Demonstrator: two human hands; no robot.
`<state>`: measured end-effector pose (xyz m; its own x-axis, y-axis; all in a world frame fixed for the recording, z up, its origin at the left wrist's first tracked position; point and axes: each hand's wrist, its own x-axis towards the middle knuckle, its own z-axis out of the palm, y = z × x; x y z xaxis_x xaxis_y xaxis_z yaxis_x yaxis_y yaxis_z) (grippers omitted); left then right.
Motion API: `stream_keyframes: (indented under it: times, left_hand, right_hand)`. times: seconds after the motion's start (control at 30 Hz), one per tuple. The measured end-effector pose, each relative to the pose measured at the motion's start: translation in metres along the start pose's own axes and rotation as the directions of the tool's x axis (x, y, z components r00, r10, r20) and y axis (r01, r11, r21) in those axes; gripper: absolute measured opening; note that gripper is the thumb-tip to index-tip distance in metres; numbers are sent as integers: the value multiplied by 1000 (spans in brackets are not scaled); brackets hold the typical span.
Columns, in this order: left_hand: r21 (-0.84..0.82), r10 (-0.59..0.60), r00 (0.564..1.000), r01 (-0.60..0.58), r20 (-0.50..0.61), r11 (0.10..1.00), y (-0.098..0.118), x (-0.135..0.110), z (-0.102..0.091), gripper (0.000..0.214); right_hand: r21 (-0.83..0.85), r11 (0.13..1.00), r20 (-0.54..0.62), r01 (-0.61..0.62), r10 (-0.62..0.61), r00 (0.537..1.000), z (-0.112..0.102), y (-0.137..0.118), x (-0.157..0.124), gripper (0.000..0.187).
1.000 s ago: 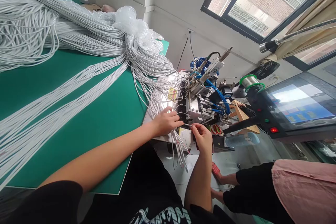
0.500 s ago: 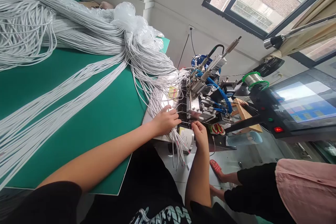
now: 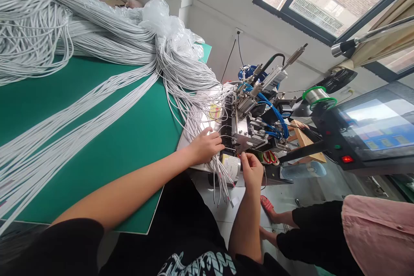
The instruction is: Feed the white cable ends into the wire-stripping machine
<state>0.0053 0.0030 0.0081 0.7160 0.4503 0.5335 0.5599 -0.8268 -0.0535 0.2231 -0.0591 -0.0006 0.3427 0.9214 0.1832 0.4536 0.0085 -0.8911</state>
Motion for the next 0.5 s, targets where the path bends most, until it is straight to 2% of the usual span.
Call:
stream_keyframes:
  times: [0.07,0.13,0.2,0.27,0.3,0.37,0.5]
  left_hand:
    - [-5,-3,1000,3,13,1000,0,0,-1,31]
    - [-11,-11,1000,11,24,1000,0,0,-1,31]
    - [-17,-37,999,38,33,999,1,0,-1,29]
    - [-19,-77,996,78,37,997,1,-1,0,28]
    - [-18,-93,995,93,36,995,1,-1,0,28]
    - [-15,-94,995,95,29,995,0,-1,0,27]
    - [-21,-22,1000,22,-10,1000,-1,0,-1,19]
  right_hand:
    - [-69,995,56,66,-62,997,-12,-15,-11,35]
    - [-111,982,244,155,-124,962,-23,-30,-21,30]
    - [-133,961,442,242,-162,883,-30,-43,-29,25]
    - [-142,942,571,303,-173,803,-33,-50,-33,21]
    - [-142,935,603,324,-177,778,-34,-51,-35,20]
    - [-144,927,612,347,-192,767,-32,-51,-35,20]
    - [-161,925,533,344,-212,819,-29,-45,-31,22]
